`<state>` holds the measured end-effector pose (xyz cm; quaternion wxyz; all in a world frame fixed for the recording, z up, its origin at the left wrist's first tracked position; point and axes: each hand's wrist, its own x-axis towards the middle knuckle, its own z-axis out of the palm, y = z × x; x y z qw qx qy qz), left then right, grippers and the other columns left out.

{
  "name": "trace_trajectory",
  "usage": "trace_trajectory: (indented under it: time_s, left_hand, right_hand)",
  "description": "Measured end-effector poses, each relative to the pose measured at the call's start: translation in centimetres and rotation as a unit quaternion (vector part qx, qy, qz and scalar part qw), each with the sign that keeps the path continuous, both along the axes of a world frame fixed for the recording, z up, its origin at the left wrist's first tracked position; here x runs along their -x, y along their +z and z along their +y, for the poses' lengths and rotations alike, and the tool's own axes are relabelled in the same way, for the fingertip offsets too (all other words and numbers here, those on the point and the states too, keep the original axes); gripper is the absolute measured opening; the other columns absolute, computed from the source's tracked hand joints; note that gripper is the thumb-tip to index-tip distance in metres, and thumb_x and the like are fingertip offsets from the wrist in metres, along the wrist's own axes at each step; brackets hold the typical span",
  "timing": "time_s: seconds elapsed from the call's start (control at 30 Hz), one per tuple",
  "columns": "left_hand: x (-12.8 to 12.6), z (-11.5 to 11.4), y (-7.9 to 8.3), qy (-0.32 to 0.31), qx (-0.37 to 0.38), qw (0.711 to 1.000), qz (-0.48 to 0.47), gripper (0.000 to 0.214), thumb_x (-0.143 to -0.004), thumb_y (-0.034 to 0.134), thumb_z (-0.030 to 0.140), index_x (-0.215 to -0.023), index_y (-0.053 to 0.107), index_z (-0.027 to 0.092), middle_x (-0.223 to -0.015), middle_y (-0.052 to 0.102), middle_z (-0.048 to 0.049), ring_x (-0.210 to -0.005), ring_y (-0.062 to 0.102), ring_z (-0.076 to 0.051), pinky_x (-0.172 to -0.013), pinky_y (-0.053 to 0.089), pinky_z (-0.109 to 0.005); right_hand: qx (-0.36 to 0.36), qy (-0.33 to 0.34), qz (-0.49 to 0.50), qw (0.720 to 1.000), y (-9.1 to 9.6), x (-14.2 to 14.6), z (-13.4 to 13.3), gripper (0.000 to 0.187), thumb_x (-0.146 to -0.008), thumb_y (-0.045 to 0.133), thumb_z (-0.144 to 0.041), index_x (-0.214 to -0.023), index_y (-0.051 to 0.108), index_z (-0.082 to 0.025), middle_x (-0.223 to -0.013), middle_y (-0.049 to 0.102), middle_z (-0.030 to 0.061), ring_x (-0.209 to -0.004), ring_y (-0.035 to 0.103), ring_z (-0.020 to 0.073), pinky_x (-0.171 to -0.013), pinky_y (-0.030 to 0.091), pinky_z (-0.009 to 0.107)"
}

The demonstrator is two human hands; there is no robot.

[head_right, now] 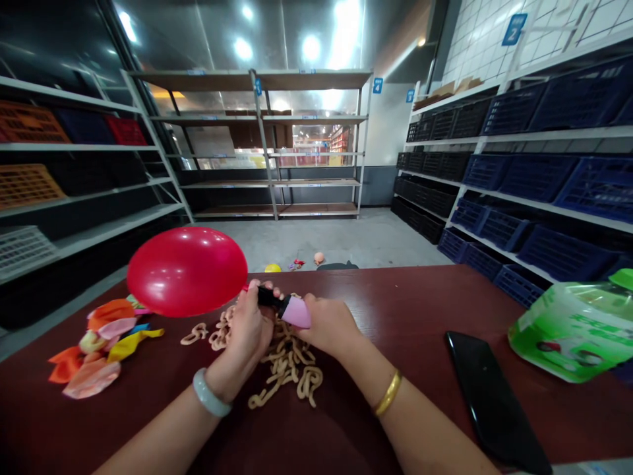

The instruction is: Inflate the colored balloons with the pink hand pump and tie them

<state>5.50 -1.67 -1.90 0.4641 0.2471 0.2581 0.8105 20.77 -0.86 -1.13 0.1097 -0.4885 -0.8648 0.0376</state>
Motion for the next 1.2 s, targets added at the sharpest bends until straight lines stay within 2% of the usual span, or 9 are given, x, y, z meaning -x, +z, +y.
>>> trace_trajectory:
  time_s: [0.13,0.3,0.4,0.53,0.63,0.7,0.97,1.2]
  left_hand:
    - [0.1,-0.3,0.6,0.006,-0.012,1.000,-0.002,0.024,-0.080,0.068,0.030,-0.082,0.046,0.020,-0.074,0.057,0.0011,-0.061,0.056,-0.012,-0.061,0.048,-0.028]
    - [1.3,-0.2,1.4,0.024,0.007,1.000,0.000,0.025,-0.078,0.069,0.028,-0.082,0.047,0.019,-0.074,0.057,0.0008,-0.060,0.056,-0.012,-0.058,0.047,-0.027]
    - [3.2,0.3,2.1,0.052,0.003,0.999,-0.001,0.021,-0.079,0.066,0.024,-0.080,0.046,0.019,-0.072,0.056,0.0008,-0.058,0.056,-0.013,-0.057,0.045,-0.027]
    - [7.2,1.0,2.9,0.101,0.011,0.994,-0.027,0.011,-0.082,0.055,0.016,-0.079,0.045,0.019,-0.067,0.053,0.0011,-0.055,0.054,-0.014,-0.054,0.043,-0.027]
    - [9.5,1.4,2.8,0.140,0.034,0.988,-0.056,0.009,-0.082,0.050,0.011,-0.080,0.045,0.019,-0.067,0.053,0.0011,-0.056,0.054,-0.014,-0.056,0.045,-0.028]
    - [9.9,1.6,2.4,0.147,0.049,0.985,-0.069,0.009,-0.082,0.049,0.010,-0.080,0.045,0.018,-0.067,0.053,0.0011,-0.057,0.054,-0.013,-0.057,0.045,-0.028]
    - [7.0,2.1,1.0,0.125,0.008,0.991,-0.048,0.014,-0.080,0.059,0.017,-0.081,0.045,0.019,-0.068,0.055,0.0022,-0.059,0.055,-0.012,-0.057,0.045,-0.026]
    - [1.5,0.7,0.0,0.053,0.026,0.997,-0.039,0.025,-0.076,0.069,0.027,-0.086,0.046,0.020,-0.073,0.058,0.0011,-0.060,0.057,-0.013,-0.061,0.048,-0.027]
  right_hand:
    - [0.002,-0.006,0.024,1.000,0.1,0.6,-0.5,0.047,-0.082,0.056,-0.059,-0.109,0.055,-0.021,-0.094,0.071,0.0097,-0.086,0.068,0.0271,-0.067,0.041,0.031]
    - [0.004,0.008,0.036,0.999,0.2,0.8,-0.7,0.051,-0.081,0.057,-0.060,-0.115,0.054,-0.023,-0.098,0.071,0.0077,-0.089,0.068,0.0273,-0.068,0.042,0.031]
    - [-0.006,0.012,0.022,1.000,0.3,0.7,-0.5,0.051,-0.081,0.058,-0.060,-0.116,0.054,-0.024,-0.099,0.071,0.0073,-0.089,0.068,0.0280,-0.068,0.043,0.032]
    - [0.000,0.018,-0.006,1.000,0.4,0.0,0.2,0.047,-0.080,0.061,-0.058,-0.110,0.056,-0.023,-0.099,0.071,0.0082,-0.091,0.068,0.0274,-0.070,0.043,0.032]
    - [0.004,0.027,-0.018,0.999,0.5,-0.9,1.0,0.040,-0.080,0.061,-0.054,-0.104,0.058,-0.023,-0.101,0.071,0.0070,-0.091,0.068,0.0262,-0.069,0.042,0.030]
    - [0.002,0.028,-0.023,0.999,0.5,-1.5,1.5,0.038,-0.079,0.061,-0.054,-0.102,0.058,-0.024,-0.099,0.072,0.0060,-0.089,0.068,0.0259,-0.067,0.041,0.029]
    - [-0.053,0.028,-0.035,0.998,0.0,-1.9,1.5,0.035,-0.077,0.061,-0.052,-0.096,0.057,-0.023,-0.089,0.073,0.0056,-0.079,0.069,0.0264,-0.062,0.039,0.030]
    - [-0.057,0.024,0.005,0.998,-0.4,-0.6,0.3,0.035,-0.079,0.060,-0.052,-0.099,0.056,-0.023,-0.089,0.072,0.0042,-0.079,0.069,0.0249,-0.061,0.038,0.029]
